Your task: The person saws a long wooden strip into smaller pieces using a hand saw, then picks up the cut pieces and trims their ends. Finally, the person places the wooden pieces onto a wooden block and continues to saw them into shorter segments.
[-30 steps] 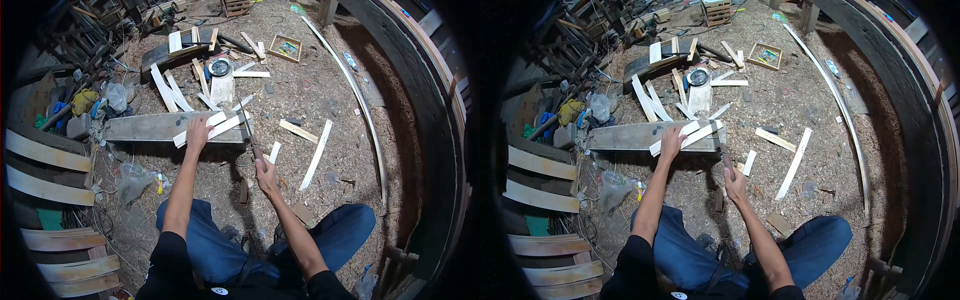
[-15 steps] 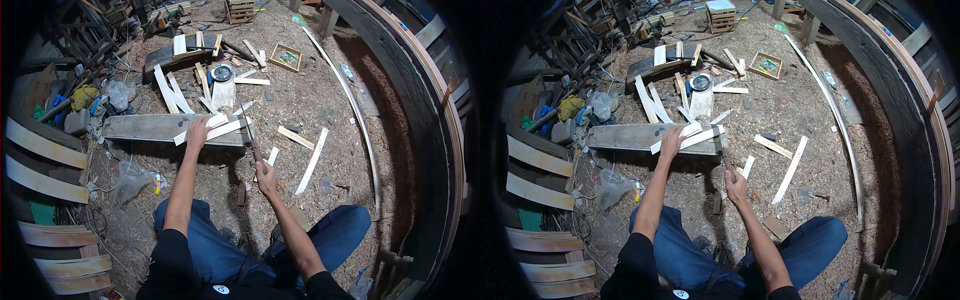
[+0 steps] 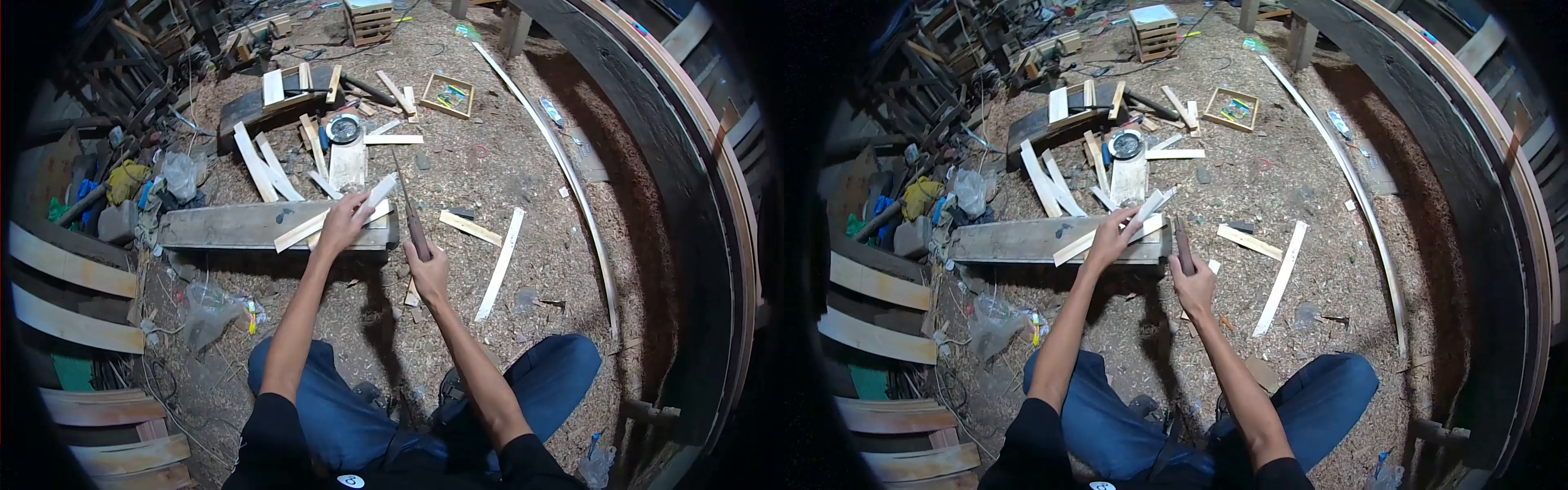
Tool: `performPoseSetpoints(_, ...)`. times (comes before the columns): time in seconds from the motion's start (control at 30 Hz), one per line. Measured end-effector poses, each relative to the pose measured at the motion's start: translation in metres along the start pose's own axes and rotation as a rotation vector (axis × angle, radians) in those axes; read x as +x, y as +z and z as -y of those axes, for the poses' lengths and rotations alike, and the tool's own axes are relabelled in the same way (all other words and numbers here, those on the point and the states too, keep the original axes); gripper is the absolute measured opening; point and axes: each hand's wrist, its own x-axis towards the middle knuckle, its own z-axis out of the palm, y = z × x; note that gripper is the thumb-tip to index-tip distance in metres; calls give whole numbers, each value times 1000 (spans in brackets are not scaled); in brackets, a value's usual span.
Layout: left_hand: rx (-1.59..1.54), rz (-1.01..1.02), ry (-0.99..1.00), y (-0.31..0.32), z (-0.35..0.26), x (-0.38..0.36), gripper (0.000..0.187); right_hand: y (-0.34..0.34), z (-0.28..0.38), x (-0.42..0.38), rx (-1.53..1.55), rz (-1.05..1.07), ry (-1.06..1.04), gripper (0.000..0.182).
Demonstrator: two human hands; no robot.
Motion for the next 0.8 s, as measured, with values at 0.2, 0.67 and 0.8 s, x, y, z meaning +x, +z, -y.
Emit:
performPoseSetpoints(0.2,81,68,146,14,-72,-6,38,-8,39,53,117,-130,-16,36)
performPoseSetpoints(0.67,-433,285,-431,-141,-329,11,35,-127,319,9,153,-147,118,26)
performPoseSetpoints(0.8,-443,384,-516,-188,-409,1,32,-176,432,-20,136,-205,152,28)
